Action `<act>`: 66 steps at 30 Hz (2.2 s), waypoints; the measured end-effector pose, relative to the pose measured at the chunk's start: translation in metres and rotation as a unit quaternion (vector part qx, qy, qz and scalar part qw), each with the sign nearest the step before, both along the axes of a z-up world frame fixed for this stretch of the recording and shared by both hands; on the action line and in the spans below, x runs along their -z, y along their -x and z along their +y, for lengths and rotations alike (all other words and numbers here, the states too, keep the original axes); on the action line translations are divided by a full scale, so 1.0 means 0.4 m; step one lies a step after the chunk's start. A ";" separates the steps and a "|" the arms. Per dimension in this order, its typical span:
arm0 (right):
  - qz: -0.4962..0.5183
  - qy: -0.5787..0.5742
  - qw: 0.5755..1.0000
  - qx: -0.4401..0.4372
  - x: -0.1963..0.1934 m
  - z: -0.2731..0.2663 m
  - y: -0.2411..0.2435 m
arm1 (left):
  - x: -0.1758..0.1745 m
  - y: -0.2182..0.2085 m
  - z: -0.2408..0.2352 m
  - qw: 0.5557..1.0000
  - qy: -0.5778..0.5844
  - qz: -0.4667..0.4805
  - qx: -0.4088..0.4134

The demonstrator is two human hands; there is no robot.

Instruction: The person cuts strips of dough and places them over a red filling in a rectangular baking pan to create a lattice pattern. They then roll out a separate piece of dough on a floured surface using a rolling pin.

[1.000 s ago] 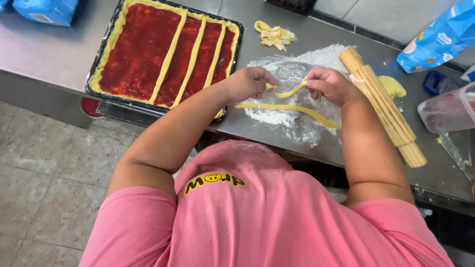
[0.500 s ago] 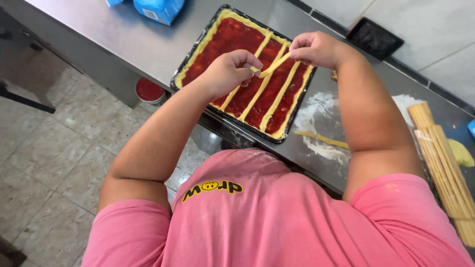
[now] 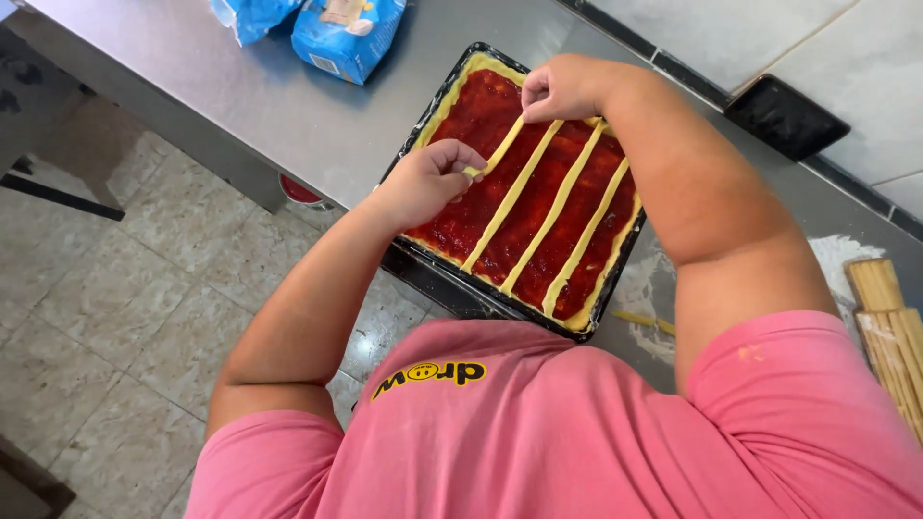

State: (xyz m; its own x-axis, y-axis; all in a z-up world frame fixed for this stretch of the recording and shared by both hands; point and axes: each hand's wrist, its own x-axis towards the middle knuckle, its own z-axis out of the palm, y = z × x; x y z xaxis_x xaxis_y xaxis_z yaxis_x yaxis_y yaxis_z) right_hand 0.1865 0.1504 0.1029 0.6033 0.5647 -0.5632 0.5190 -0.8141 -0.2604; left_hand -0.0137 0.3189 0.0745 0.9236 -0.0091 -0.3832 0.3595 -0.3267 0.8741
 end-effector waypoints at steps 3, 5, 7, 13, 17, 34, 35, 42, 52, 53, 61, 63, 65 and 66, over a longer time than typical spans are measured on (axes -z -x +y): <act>-0.003 0.028 1.000 -0.014 -0.007 0.026 0.000 | 0.034 -0.008 0.007 1.000 -0.014 -0.002 0.000; 0.000 0.032 0.999 -0.018 -0.007 0.039 -0.004 | 0.040 -0.006 0.010 1.000 -0.017 -0.002 -0.002; 0.003 0.038 0.999 -0.022 -0.004 0.049 -0.006 | 0.044 0.000 0.013 1.000 -0.019 -0.001 -0.003; -0.014 0.045 0.998 -0.032 -0.002 0.068 -0.003 | 0.069 0.015 0.020 0.999 -0.037 -0.021 -0.004; -0.011 0.030 0.999 -0.033 0.004 0.081 -0.008 | 0.080 0.022 0.026 1.000 -0.024 -0.015 -0.010; -0.058 0.139 0.984 -0.097 0.041 0.135 -0.034 | 0.115 0.043 0.030 0.990 -0.104 0.092 0.031; -0.061 0.142 0.983 -0.101 0.048 0.138 -0.041 | 0.116 0.047 0.031 0.989 -0.109 0.091 0.031; -0.071 0.167 0.977 -0.107 0.058 0.159 -0.065 | 0.102 0.071 0.041 0.991 -0.100 0.086 0.019; -0.071 0.162 0.979 -0.099 0.051 0.149 -0.079 | 0.167 0.107 0.043 0.992 -0.115 0.044 0.012; -0.076 0.157 0.980 -0.096 0.060 0.145 -0.090 | 0.163 0.112 0.041 0.992 -0.120 0.044 0.014; -0.097 0.132 0.982 -0.095 0.085 0.124 -0.133 | 0.158 0.149 0.026 0.989 -0.145 0.035 -0.001; -0.109 0.128 0.981 -0.099 0.080 0.124 -0.132 | 0.173 0.156 0.020 0.983 -0.181 0.006 -0.005; -0.112 0.120 0.981 -0.101 0.098 0.118 -0.151 | 0.204 0.162 0.016 0.978 -0.208 -0.010 -0.006; -0.113 0.114 0.982 -0.104 0.107 0.114 -0.161 | 0.219 0.166 0.014 0.972 -0.233 -0.026 -0.007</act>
